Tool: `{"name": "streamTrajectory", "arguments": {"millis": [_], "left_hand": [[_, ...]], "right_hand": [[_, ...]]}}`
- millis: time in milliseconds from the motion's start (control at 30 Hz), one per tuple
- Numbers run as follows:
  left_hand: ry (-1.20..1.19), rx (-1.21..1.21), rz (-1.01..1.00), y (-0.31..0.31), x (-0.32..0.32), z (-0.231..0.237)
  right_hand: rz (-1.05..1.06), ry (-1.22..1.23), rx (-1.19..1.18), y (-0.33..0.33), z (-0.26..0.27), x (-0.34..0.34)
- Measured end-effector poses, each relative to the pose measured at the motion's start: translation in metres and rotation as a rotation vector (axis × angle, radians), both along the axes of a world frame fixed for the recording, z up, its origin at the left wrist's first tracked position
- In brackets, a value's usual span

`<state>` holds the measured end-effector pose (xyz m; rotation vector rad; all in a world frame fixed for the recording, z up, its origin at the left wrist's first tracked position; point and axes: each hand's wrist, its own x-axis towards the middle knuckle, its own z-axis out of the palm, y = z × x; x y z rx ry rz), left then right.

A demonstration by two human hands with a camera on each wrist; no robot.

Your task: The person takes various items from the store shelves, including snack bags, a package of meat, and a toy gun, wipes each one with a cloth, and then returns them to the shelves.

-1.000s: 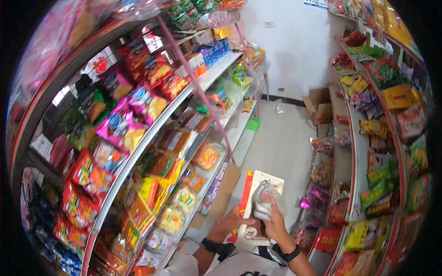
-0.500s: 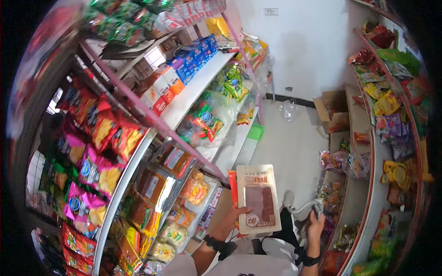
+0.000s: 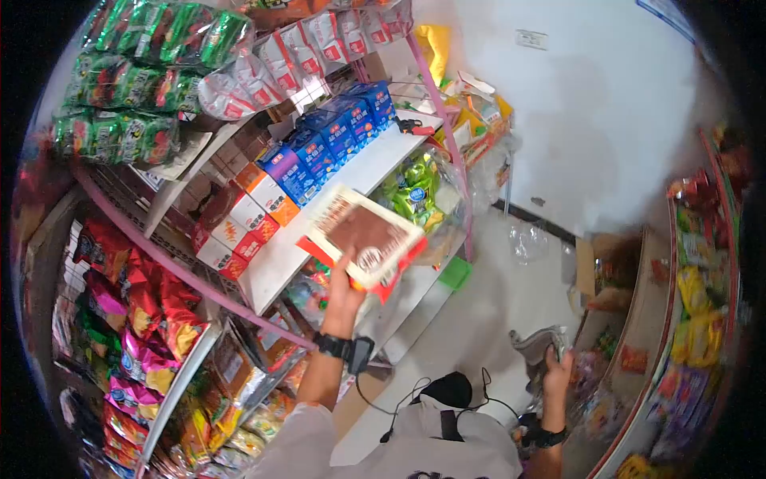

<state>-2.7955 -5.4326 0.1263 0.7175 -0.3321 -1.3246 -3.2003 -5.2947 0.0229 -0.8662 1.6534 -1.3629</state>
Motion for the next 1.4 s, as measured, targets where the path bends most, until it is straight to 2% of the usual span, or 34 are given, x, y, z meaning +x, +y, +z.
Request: {"name": "streamTrajectory", "arguments": {"millis": [33,100,133,167,233,267,300,333,467,500,533,567,600,633,667,700,800,833,900,967,1000,1067,1100,1133,1233,1333,1400], "left_hand": [[0.034,-0.063,0.047,-0.026,-0.003,0.012],[0.049,-0.113,0.152,-0.087,0.011,0.001],[0.079,-0.142,0.141,-0.118,0.020,-0.007],[0.069,-0.170,0.252,-0.146,0.020,-0.010],[0.184,-0.182,0.316,-0.191,0.017,-0.003],[0.165,-0.199,0.363,-0.213,0.022,-0.010],[0.148,-0.210,0.404,-0.238,0.025,-0.022],[0.227,-0.229,0.447,-0.256,0.018,-0.016],[0.241,-0.104,0.674,-0.311,-0.016,0.001],[0.227,0.003,0.688,-0.325,-0.012,-0.009],[0.162,0.055,0.625,-0.330,-0.007,-0.018],[0.098,0.100,0.558,-0.333,-0.003,-0.026],[-0.078,0.288,0.471,-0.321,-0.010,-0.001],[-0.010,0.220,0.259,-0.316,-0.008,0.004],[0.083,0.238,0.074,-0.309,-0.003,0.006],[0.177,0.250,-0.105,-0.302,0.000,0.004],[0.445,0.024,-0.229,-0.289,-0.010,-0.024],[0.414,-0.043,-0.177,-0.284,-0.017,-0.027],[0.436,0.009,-0.038,-0.276,-0.027,-0.023],[0.391,0.077,0.050,-0.271,-0.045,-0.024],[0.371,0.119,0.097,-0.267,-0.056,-0.027],[0.271,0.022,0.065,-0.259,-0.071,-0.040],[0.144,0.070,0.054,-0.252,-0.075,-0.032],[0.021,0.129,0.057,-0.243,-0.078,-0.025],[-0.732,0.201,0.478,-0.234,-0.089,-0.050],[-0.928,0.299,0.613,-0.200,-0.092,-0.042],[-1.079,0.373,0.591,-0.170,-0.102,-0.038]], "right_hand": [[0.017,-0.041,0.046,-0.019,0.013,0.005],[0.058,-0.124,0.148,-0.057,0.028,0.013],[0.229,-0.049,0.048,-0.073,0.021,0.009],[0.228,-0.042,0.064,-0.090,0.009,0.006],[0.224,-0.027,0.093,-0.125,-0.015,0.002],[0.263,0.061,0.113,-0.143,-0.021,-0.004],[0.256,0.049,0.142,-0.158,-0.021,-0.010],[0.257,0.045,0.171,-0.173,-0.019,-0.019],[0.193,0.085,0.146,-0.241,-0.007,-0.030],[0.166,0.078,0.153,-0.257,-0.011,-0.033],[0.291,0.022,0.134,-0.271,-0.018,-0.046],[0.272,0.023,0.151,-0.286,-0.029,-0.045],[0.252,0.029,0.166,-0.302,-0.031,-0.041],[0.238,0.042,0.183,-0.318,-0.032,-0.036],[0.098,0.148,0.308,-0.335,-0.036,-0.022],[0.208,0.134,0.325,-0.351,-0.027,-0.011],[0.639,-0.013,0.291,-0.396,0.004,0.020],[0.727,-0.027,0.254,-0.408,0.015,0.033],[0.916,-0.041,0.162,-0.428,0.037,0.064],[1.090,0.130,0.205,-0.455,0.035,0.084],[1.212,0.003,0.159,-0.466,0.041,0.094],[1.435,0.133,0.063,-0.487,0.056,0.113],[1.563,0.194,0.000,-0.497,0.063,0.130],[1.642,0.092,-0.048,-0.504,0.059,0.140],[1.833,0.244,-0.015,-0.510,0.079,0.171],[2.057,0.375,-0.024,-0.505,0.074,0.201],[2.192,0.455,-0.116,-0.489,0.066,0.215]]}}
